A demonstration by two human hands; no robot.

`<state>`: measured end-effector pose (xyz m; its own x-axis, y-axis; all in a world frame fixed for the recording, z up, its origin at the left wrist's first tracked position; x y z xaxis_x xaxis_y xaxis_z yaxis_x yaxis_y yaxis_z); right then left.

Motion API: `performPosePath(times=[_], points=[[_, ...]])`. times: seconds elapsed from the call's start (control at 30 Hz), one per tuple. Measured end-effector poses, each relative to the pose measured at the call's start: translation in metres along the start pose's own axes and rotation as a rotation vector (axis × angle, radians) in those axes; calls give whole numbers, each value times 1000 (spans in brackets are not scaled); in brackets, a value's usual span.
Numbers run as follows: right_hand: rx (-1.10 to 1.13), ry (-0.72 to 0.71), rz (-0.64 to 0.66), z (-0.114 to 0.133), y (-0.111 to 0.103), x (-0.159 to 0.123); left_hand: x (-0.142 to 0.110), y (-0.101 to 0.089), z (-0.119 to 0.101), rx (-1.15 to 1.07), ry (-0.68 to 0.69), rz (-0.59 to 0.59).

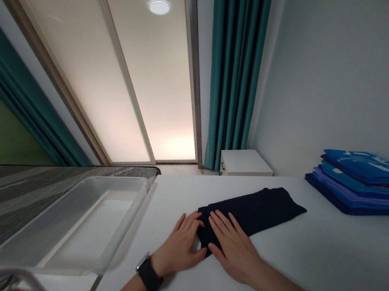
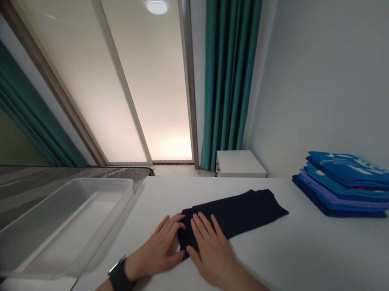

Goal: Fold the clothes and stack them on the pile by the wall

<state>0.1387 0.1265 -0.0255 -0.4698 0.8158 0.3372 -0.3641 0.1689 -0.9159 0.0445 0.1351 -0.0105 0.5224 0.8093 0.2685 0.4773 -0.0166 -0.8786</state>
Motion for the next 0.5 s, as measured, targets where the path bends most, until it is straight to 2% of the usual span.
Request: performPosePath(times=[0.17,0.37,0.5], points=[[-20,51,1,-1,2,2,-1,-3,0,-56,55,25],[-36,60,-4,-1,3,2,2,-26,-15,-182,148,-34],[-44,56,-22,-3,3,2,3,-22,-23,-171,162,0]])
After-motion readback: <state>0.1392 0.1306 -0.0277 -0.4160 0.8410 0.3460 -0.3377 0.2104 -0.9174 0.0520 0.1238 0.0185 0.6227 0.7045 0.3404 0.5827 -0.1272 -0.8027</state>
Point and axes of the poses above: each hand's wrist, its own x-axis towards the middle knuckle, its own y-axis out of the palm, z = x × y, the point moved 10 cm from there along x, towards the middle knuckle, and after that the axes turned 10 degrees about -z, right-handed, at the moved point
